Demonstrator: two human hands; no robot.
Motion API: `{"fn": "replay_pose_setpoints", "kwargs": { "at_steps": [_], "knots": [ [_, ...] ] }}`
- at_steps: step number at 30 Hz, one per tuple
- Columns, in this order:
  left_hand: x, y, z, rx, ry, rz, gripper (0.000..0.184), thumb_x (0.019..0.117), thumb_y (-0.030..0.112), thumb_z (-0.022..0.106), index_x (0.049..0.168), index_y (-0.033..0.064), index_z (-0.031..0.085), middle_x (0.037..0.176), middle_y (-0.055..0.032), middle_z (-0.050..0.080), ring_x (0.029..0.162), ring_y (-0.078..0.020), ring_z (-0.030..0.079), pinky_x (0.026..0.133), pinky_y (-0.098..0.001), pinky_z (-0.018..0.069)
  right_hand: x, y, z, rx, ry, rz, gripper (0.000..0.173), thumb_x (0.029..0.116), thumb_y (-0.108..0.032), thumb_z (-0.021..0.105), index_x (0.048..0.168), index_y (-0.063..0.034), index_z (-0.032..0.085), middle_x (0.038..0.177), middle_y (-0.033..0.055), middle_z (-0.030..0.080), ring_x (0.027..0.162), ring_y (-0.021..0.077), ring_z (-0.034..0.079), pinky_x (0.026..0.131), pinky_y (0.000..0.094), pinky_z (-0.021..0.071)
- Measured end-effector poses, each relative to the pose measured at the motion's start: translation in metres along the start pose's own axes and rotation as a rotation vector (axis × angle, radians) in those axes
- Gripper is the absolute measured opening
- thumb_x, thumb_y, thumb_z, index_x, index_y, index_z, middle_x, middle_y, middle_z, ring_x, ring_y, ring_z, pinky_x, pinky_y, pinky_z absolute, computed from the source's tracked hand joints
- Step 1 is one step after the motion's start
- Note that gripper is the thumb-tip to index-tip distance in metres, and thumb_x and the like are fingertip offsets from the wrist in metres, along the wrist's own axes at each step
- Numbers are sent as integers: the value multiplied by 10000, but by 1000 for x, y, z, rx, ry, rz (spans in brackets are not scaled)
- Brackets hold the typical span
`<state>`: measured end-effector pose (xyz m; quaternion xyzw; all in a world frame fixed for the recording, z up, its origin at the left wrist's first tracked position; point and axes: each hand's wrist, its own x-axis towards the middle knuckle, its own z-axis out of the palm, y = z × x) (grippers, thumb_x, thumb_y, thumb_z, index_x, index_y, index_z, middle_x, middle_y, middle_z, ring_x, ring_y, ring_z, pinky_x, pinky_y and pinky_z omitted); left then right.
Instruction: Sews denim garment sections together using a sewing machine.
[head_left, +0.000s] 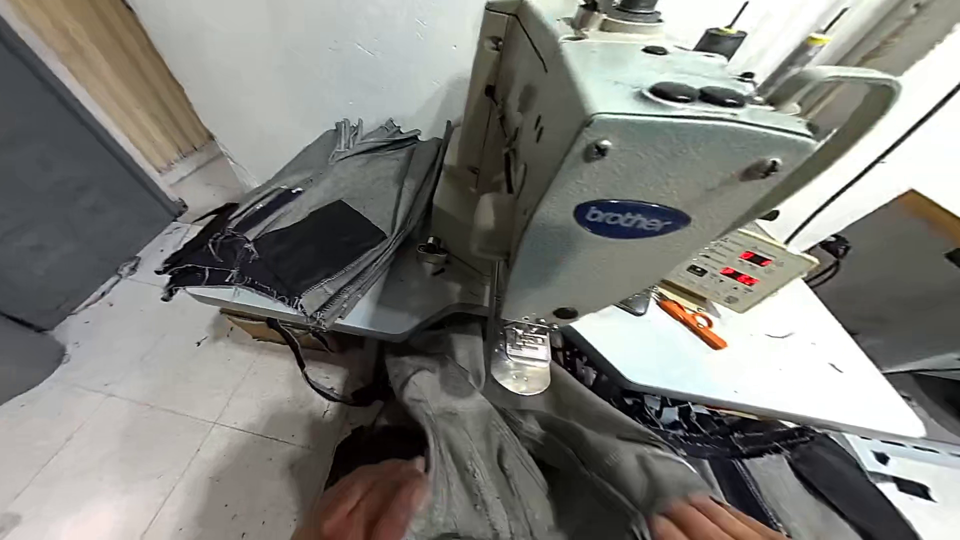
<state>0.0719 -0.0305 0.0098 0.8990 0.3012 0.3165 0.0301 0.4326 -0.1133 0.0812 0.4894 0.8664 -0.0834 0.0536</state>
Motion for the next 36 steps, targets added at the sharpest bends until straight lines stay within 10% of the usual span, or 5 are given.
{"fn": "replay_pose_setpoints", "kwargs": {
  "at_steps": [6,10,16,23,36],
  "knots": [
    [-8,-13,-17,31,-21,-4,141,1033,70,556,1113,3,651,1158,-253,702,1132,-270,699,977,-302,544,50,14,43,-28,653,118,356,939,-133,652,1289,-179,610,1253,233,635,1204,463,590,955,623,465],
    [-31,-24,7,-28,144,-99,245,1072,157,509,1190,-26,621,1238,-244,675,1222,-202,649,1050,-267,485,71,56,58,396,544,-229,247,928,-91,526,1021,-114,753,989,52,772,1031,206,731,1136,511,417],
    [29,9,-21,-720,-9,-379,272,1087,271,488,1105,12,570,971,-28,666,921,44,617,847,-175,512,19,39,-25,889,517,-61,381,1035,-267,545,845,55,618,698,86,636,693,-36,586,651,159,458],
    [145,-70,54,-845,-273,-946,189,1030,158,583,1050,-10,665,958,-88,649,899,-145,607,853,-381,512,91,122,49,514,522,518,463,968,-427,579,716,-46,652,574,58,542,558,218,561,543,475,429],
    [169,-57,70,-582,-277,-711,209,985,120,603,1067,-41,708,989,-164,707,982,-206,665,907,-415,522,104,180,94,205,738,356,688,1006,-569,392,658,-22,621,529,125,556,500,255,614,458,453,456]
  ]
}}
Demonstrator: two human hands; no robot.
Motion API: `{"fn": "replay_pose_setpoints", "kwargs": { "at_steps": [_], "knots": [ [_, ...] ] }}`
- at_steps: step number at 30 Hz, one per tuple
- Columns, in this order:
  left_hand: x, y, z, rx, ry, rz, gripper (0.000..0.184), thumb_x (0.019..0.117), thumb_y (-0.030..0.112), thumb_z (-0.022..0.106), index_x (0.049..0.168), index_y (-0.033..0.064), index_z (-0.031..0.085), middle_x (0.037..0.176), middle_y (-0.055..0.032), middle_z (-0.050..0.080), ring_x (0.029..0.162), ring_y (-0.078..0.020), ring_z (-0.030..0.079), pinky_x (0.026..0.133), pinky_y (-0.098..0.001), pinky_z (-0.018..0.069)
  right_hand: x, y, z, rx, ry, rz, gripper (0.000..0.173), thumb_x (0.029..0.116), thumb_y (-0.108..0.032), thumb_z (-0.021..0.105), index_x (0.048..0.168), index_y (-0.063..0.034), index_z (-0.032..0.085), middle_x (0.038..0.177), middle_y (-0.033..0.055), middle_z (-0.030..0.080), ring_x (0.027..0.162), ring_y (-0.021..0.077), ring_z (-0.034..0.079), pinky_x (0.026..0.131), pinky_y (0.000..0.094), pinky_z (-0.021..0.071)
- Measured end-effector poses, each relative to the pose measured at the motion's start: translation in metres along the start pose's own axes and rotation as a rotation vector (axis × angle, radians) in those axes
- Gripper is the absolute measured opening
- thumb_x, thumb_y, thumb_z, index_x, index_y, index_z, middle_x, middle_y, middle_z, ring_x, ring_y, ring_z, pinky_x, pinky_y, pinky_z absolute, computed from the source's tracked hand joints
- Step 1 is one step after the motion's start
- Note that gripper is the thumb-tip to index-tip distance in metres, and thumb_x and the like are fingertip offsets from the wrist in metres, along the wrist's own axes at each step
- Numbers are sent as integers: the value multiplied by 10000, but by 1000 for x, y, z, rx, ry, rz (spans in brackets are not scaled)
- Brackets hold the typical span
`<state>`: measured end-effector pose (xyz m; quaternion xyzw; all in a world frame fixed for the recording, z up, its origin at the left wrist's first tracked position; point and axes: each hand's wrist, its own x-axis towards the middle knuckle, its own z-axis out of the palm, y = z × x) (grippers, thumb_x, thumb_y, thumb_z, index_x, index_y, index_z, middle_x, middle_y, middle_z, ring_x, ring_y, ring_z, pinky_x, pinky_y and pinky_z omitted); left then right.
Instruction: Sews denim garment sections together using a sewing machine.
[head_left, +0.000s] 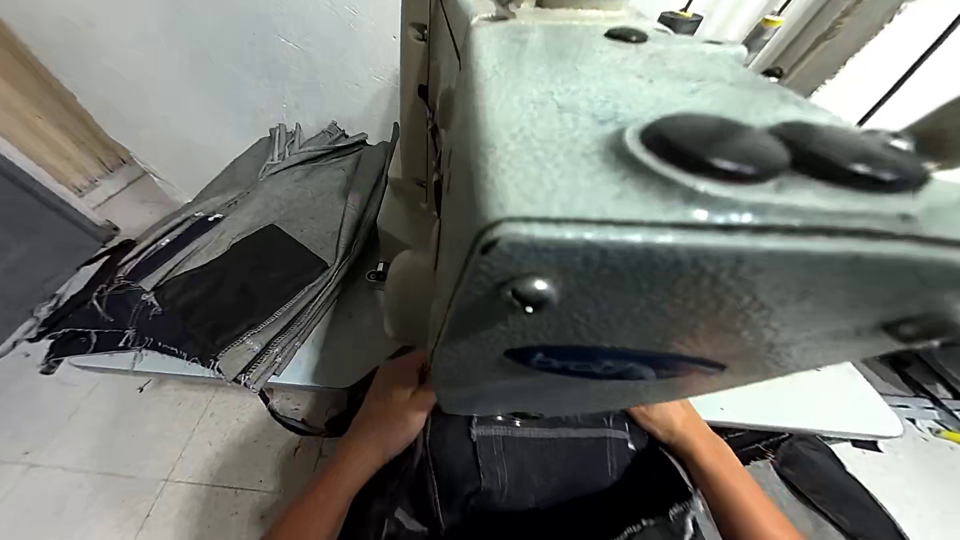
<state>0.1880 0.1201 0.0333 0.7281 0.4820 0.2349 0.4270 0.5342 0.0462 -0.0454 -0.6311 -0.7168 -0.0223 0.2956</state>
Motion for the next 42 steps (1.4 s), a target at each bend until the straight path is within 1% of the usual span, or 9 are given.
{"fn": "replay_pose_setpoints", "kwargs": {
  "at_steps": [2,7,10,21,26,28,31,35,42],
  "knots": [
    [10,10,-6,105,-52,-112,239,1003,111,599,1108,-86,684,1080,-255,683,1074,-318,640,976,-477,477,13,1,-3,-22,24,2,650,998,-547,409,652,-34,606,535,109,543,507,241,604,462,432,441],
    [18,13,-10,86,-120,-122,304,995,69,587,1253,-89,621,1249,-246,642,1225,-285,583,1076,-416,429,16,3,-8,2,40,-2,627,999,-539,431,636,-53,591,533,93,532,508,201,586,471,398,432],
    [12,8,-7,69,-46,-66,241,970,51,608,1152,-92,673,1138,-235,684,1118,-265,631,1002,-410,472,16,1,-10,16,52,-20,615,999,-536,442,636,-59,579,526,71,519,502,157,569,469,352,420],
    [4,8,-12,69,-38,-116,233,974,91,607,1104,-81,693,1063,-189,695,1035,-182,635,945,-351,487,27,-6,-21,54,96,-80,540,962,-493,502,629,-74,573,514,18,496,494,21,512,470,202,378],
    [0,22,-29,276,-35,-211,306,997,184,640,1102,-100,688,1099,-249,679,1063,-293,614,986,-443,459,25,-16,-36,70,5,42,454,925,-452,564,726,-53,648,543,28,508,489,124,517,467,339,405],
    [-9,7,-31,341,116,68,377,966,262,642,1126,-76,695,1106,-247,700,1111,-352,654,1003,-530,479,25,-21,-47,94,-38,75,360,909,-395,634,788,-59,680,634,23,578,581,121,574,544,338,464],
    [-19,0,-36,500,335,398,355,949,257,610,1018,-74,720,968,-237,723,933,-361,718,855,-507,574,23,-19,-58,93,-113,65,272,880,-299,729,863,-28,709,748,66,650,697,209,657,647,436,537],
    [-48,26,-46,503,166,365,277,973,195,648,971,-77,706,897,-226,709,750,-311,701,699,-458,581,12,2,-66,104,-267,158,267,904,-265,768,1017,-28,719,883,94,721,835,260,718,783,508,578],
    [-57,37,-34,465,-176,172,370,1014,271,622,1116,-80,676,872,-195,716,757,-326,708,727,-510,581,-5,17,-62,400,-430,527,268,964,-272,711,1151,-80,705,957,67,726,882,193,691,826,474,547]
  ]
}}
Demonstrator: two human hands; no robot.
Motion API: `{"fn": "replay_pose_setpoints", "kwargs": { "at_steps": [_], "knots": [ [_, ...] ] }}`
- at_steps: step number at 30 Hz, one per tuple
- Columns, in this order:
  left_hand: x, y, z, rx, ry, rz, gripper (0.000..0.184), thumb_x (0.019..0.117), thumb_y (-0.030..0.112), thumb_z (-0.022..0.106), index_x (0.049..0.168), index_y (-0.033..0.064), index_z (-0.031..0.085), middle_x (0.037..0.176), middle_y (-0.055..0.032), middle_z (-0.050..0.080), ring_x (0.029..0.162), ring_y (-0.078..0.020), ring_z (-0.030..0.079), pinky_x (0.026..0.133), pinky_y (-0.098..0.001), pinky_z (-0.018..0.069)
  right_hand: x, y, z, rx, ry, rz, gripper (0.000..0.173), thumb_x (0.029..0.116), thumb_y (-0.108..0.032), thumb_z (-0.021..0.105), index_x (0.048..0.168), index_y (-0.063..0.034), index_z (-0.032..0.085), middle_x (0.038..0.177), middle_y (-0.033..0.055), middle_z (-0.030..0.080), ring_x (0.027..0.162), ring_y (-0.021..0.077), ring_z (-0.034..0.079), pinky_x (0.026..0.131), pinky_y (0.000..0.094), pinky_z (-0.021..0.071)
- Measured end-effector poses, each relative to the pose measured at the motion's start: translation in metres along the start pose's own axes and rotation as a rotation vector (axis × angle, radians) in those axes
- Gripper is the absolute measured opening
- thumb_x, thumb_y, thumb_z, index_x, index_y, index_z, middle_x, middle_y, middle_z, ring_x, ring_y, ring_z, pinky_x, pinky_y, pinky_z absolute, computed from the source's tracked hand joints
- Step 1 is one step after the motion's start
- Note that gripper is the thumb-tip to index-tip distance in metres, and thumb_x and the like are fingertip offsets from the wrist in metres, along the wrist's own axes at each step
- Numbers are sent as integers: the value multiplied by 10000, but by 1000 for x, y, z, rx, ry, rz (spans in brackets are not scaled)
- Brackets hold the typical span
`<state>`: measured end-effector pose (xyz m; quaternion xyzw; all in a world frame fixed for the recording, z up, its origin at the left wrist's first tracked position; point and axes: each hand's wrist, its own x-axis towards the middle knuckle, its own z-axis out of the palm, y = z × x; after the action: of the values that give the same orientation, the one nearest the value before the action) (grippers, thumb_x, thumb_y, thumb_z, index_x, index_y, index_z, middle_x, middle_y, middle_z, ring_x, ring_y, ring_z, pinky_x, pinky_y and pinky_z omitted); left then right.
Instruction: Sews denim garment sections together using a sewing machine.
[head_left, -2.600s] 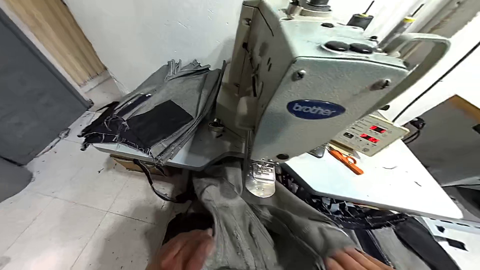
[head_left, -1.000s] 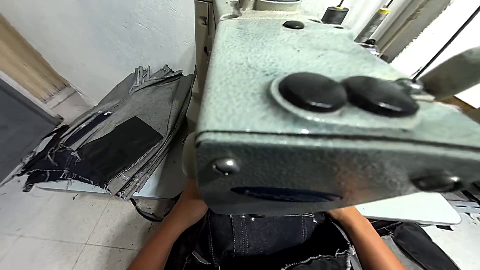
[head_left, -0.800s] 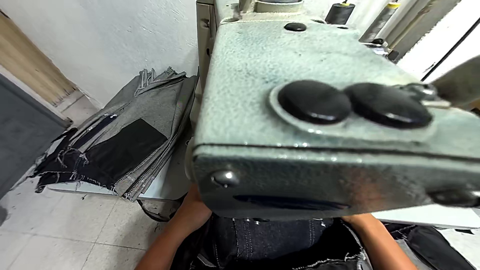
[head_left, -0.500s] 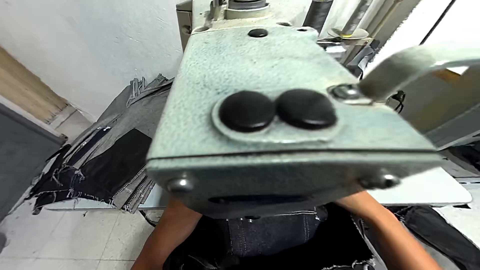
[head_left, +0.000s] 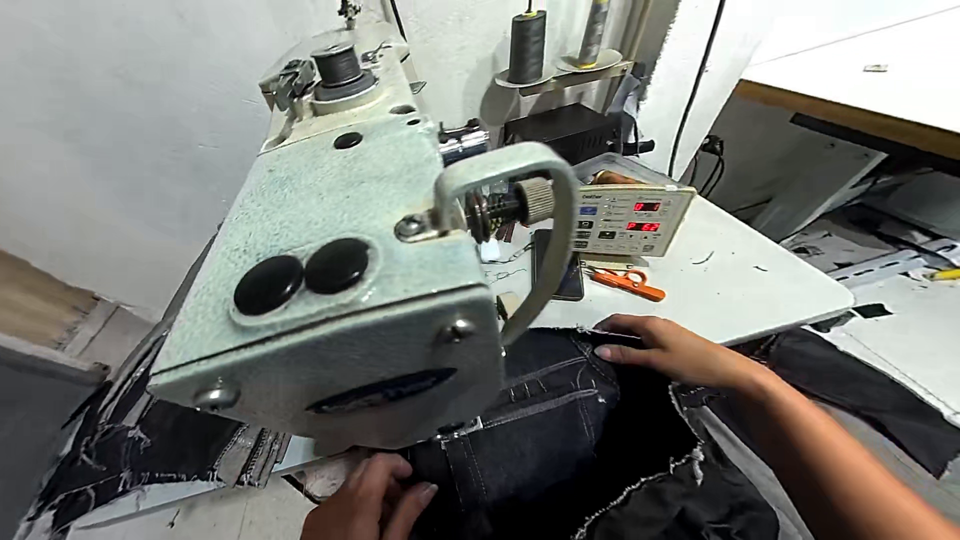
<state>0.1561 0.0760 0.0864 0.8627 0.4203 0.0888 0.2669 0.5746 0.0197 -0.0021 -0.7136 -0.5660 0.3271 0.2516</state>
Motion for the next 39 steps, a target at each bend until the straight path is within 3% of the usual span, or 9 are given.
{"fn": "replay_pose_setpoints", "kwargs": {
  "at_steps": [4,7,10,12,14,18,22,26,39],
  "knots": [
    [15,2,24,198,53,-24,602,986,516,586,956,-76,688,769,-218,684,704,-406,698,648,-588,555,-1,7,19,377,9,28,111,999,-116,631,1077,-50,673,896,36,693,794,109,662,755,323,554],
    [30,5,31,150,-10,-145,731,971,623,528,922,-90,678,775,-236,667,790,-432,683,735,-611,524,0,9,32,470,65,26,63,1017,-99,588,1046,-62,630,856,38,656,746,112,633,690,311,534],
    [31,-5,34,-60,-2,-136,635,987,540,549,881,-74,670,701,-171,614,706,-325,632,706,-531,508,-1,2,37,465,146,-36,86,1008,-129,567,952,-99,625,796,5,629,704,91,609,646,291,513],
    [17,-27,40,-283,85,-54,413,1004,350,587,803,-7,636,621,-39,555,561,-129,548,576,-342,486,-2,-9,44,442,148,-106,135,984,-164,594,866,-122,646,762,-32,625,688,62,598,643,269,509],
    [-3,-58,35,-466,179,-56,266,991,190,609,844,-24,668,660,-13,601,568,-65,556,577,-298,507,2,-28,54,354,122,-206,143,936,-207,663,831,-115,693,757,-59,634,713,31,597,690,266,510],
    [-31,-114,16,-608,415,-208,208,956,80,560,762,152,572,613,170,525,520,68,469,517,-162,422,15,-93,87,80,239,-440,179,896,-255,705,860,-80,702,710,29,668,680,141,666,631,392,530],
    [-43,-127,14,-609,423,-146,182,969,84,567,803,154,593,643,185,547,547,82,489,532,-148,432,33,-120,84,-5,315,-546,89,850,-168,707,803,-99,676,623,3,596,577,98,588,531,323,451],
    [-37,-130,17,-557,398,-88,169,969,97,588,801,100,595,650,143,551,567,61,514,559,-170,459,33,-101,79,-71,300,-574,193,881,-288,659,777,-126,656,603,-37,566,568,11,548,527,229,424],
    [-19,-135,13,-573,393,-30,207,976,128,606,775,162,574,636,170,517,534,80,462,513,-138,406,25,-97,75,-84,304,-501,284,908,-382,651,775,-132,649,612,-59,557,588,-29,531,550,185,414]
  ]
}}
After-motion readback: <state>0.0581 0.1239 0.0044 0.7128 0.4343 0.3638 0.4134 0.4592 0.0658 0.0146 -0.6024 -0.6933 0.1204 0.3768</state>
